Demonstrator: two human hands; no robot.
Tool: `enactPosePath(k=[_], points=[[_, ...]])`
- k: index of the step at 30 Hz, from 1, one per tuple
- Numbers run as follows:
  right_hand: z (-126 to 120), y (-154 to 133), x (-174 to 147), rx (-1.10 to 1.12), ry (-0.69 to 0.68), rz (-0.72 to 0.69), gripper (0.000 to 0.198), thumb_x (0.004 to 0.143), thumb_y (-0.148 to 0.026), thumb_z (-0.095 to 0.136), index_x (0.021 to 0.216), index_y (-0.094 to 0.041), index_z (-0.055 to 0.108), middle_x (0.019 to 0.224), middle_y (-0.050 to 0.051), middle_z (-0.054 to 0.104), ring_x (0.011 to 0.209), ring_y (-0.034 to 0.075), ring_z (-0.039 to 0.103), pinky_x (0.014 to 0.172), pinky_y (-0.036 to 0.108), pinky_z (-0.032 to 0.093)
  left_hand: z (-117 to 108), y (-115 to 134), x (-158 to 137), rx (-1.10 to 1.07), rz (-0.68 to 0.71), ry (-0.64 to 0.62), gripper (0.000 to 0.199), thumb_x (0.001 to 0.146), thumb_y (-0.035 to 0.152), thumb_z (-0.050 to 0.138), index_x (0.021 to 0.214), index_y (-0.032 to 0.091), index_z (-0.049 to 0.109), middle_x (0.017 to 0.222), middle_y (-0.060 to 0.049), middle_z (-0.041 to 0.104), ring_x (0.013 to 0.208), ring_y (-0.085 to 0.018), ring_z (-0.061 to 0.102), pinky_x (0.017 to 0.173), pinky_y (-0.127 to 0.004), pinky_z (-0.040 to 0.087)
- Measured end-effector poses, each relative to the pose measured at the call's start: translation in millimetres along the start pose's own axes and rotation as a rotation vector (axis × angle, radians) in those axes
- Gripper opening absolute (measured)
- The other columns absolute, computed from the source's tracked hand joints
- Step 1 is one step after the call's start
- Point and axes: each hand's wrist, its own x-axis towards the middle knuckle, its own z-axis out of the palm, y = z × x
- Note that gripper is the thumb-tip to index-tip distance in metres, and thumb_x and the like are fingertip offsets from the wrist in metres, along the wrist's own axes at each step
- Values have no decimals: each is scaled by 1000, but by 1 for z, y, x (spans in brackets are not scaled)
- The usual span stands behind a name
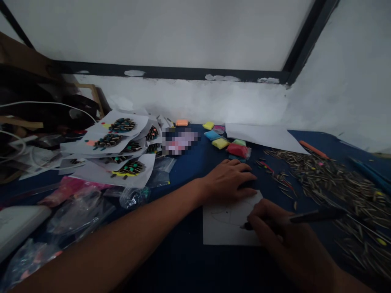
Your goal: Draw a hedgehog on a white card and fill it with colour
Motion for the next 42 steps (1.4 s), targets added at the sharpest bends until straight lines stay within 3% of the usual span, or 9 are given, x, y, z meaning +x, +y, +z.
enactPosePath(k=[24, 29, 35, 42], points=[[9, 6, 0, -5, 36, 24, 24, 86, -29, 42, 64, -25, 49, 49, -6, 54, 39, 11, 52, 39, 22, 37, 0, -1, 0, 3, -3, 5, 39, 90, 46, 48, 120, 23, 58, 132, -6, 53, 117, -23, 47, 99, -40, 35], [9, 0, -3, -25, 95, 106, 22, 85, -30, 42, 64, -25, 47, 46, -7, 50, 38, 10, 50, 40, 22, 37, 0, -1, 0, -5, 4, 9, 38, 90, 44, 48, 120, 22, 59, 130, -6, 54, 116, -22, 48, 99, -40, 35], [6, 0, -2, 3, 17, 80, 24, 85, -31, 42, 63, -25, 46, 47, -6, 50, 39, 11, 51, 39, 22, 37, -1, -1, 0, -3, 8, 7, 39, 91, 45, 48, 120, 21, 58, 131, -6, 53, 117, -22, 47, 98, -40, 36], [7, -3, -1, 9, 48, 122, 23, 85, -30, 42, 63, -25, 47, 47, -7, 48, 39, 11, 48, 41, 23, 37, -1, -1, 0, 4, 4, -7, 39, 91, 45, 47, 121, 22, 58, 132, -6, 53, 118, -22, 47, 100, -39, 34]])
